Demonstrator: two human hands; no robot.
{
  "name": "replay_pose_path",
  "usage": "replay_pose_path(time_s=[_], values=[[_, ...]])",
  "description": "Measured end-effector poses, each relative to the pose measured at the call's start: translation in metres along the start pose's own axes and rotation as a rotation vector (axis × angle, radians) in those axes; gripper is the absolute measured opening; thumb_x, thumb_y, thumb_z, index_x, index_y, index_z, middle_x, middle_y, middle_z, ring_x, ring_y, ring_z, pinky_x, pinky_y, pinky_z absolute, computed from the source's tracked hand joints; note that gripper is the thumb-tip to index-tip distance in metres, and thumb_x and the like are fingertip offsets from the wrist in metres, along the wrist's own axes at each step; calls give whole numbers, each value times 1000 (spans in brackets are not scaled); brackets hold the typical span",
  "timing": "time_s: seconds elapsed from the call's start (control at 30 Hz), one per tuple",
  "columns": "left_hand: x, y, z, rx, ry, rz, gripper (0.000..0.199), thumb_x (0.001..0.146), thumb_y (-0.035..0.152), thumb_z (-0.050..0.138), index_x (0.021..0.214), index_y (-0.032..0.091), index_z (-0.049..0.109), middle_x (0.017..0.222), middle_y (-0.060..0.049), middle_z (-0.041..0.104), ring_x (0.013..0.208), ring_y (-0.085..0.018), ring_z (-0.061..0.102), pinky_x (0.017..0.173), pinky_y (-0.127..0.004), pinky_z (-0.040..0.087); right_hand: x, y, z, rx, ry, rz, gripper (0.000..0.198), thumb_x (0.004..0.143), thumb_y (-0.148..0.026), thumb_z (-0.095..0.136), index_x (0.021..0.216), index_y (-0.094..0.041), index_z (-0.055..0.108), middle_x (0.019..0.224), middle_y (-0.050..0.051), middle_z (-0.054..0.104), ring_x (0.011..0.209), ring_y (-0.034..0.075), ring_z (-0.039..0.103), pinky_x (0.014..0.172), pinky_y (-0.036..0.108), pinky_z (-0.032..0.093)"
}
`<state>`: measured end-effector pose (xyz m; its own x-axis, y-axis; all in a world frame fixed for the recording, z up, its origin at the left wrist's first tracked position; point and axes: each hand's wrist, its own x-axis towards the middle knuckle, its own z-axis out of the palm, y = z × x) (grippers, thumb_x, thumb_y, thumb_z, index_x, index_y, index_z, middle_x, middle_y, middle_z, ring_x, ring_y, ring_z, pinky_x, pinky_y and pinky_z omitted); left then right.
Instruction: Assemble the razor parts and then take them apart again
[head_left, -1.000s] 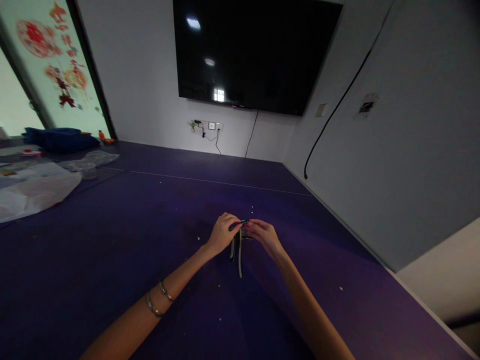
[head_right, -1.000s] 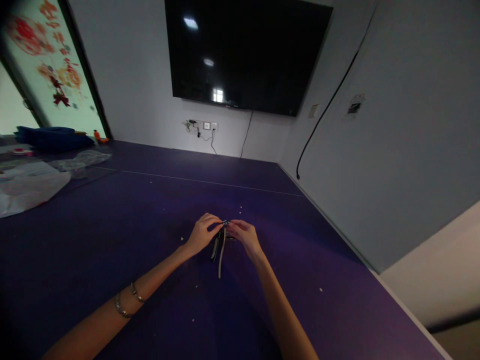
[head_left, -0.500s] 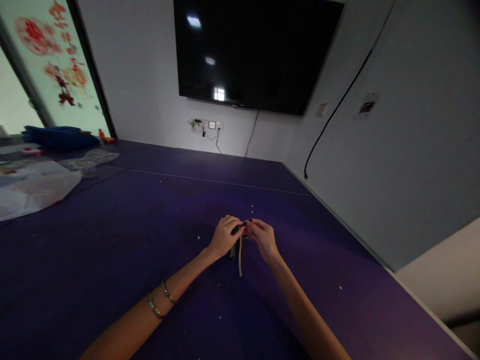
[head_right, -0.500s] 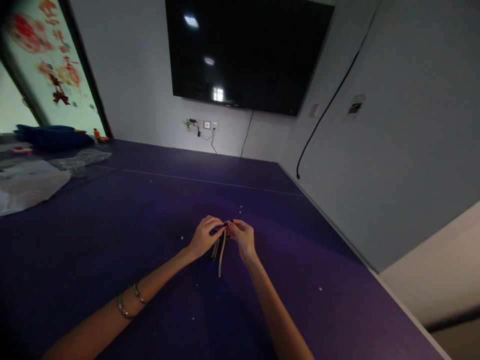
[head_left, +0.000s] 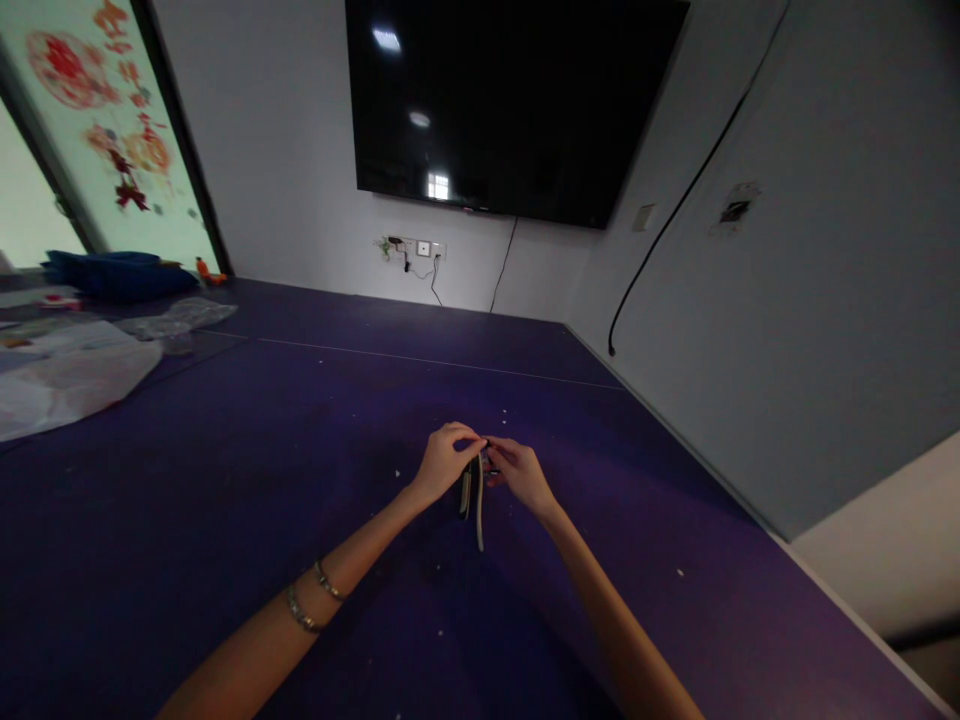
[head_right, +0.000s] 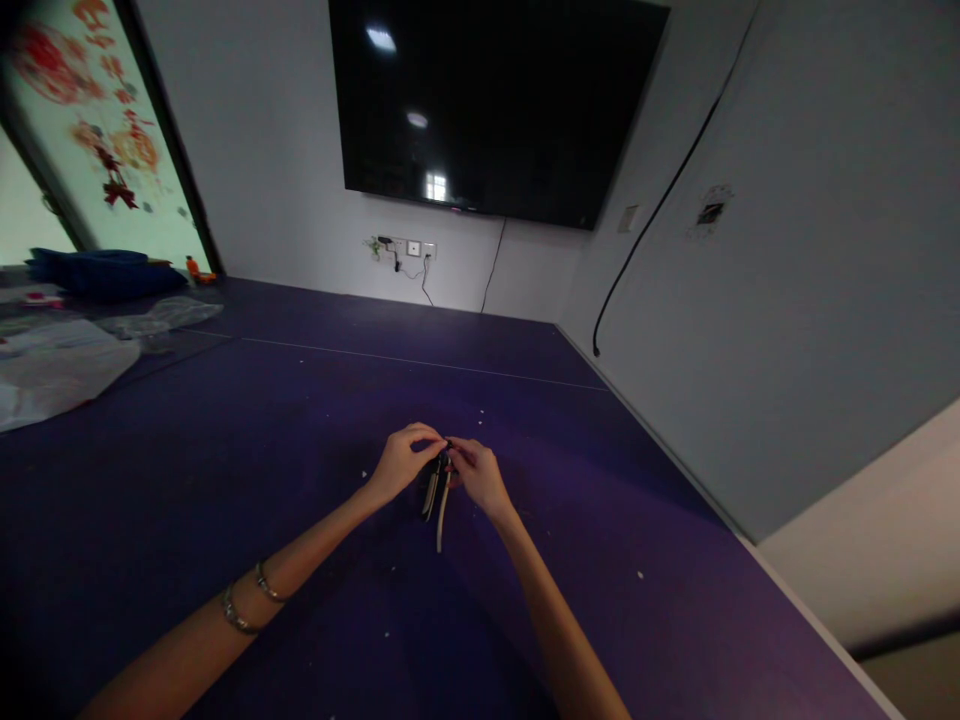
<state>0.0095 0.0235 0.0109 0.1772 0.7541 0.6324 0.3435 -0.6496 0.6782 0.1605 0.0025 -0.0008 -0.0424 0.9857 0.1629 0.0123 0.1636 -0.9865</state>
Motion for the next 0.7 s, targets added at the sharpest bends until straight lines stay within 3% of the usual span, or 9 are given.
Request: replay_pose_path(time_s=[0.2,0.4,0.7], values=[[1,-6,-1,13,-57,-107,12,74,25,61,69,16,67,71,-4,65,69,-15,60,67,-28,46,-1,0,-4,-51,-29,-12,33,65,-33,64,94,-17,68,71,2,64,59,14,58,43,23,50],[0,-16,2,-55,-196,-158,15,75,26,57,71,16,68,73,-4,68,71,-16,61,66,-28,46,-2,-5,-6,-49,-8,-14,29,63,-33,65,86,-16,67,67,2,64,57,14,57,42,23,50],[2,-15,-1,-163,-189,-313,17,74,28,58,75,15,70,74,-5,70,71,-18,63,69,-30,48,0,-9,-17,-38,-5,9,24,58,-33,70,74,-15,69,66,4,66,63,17,62,48,26,52]])
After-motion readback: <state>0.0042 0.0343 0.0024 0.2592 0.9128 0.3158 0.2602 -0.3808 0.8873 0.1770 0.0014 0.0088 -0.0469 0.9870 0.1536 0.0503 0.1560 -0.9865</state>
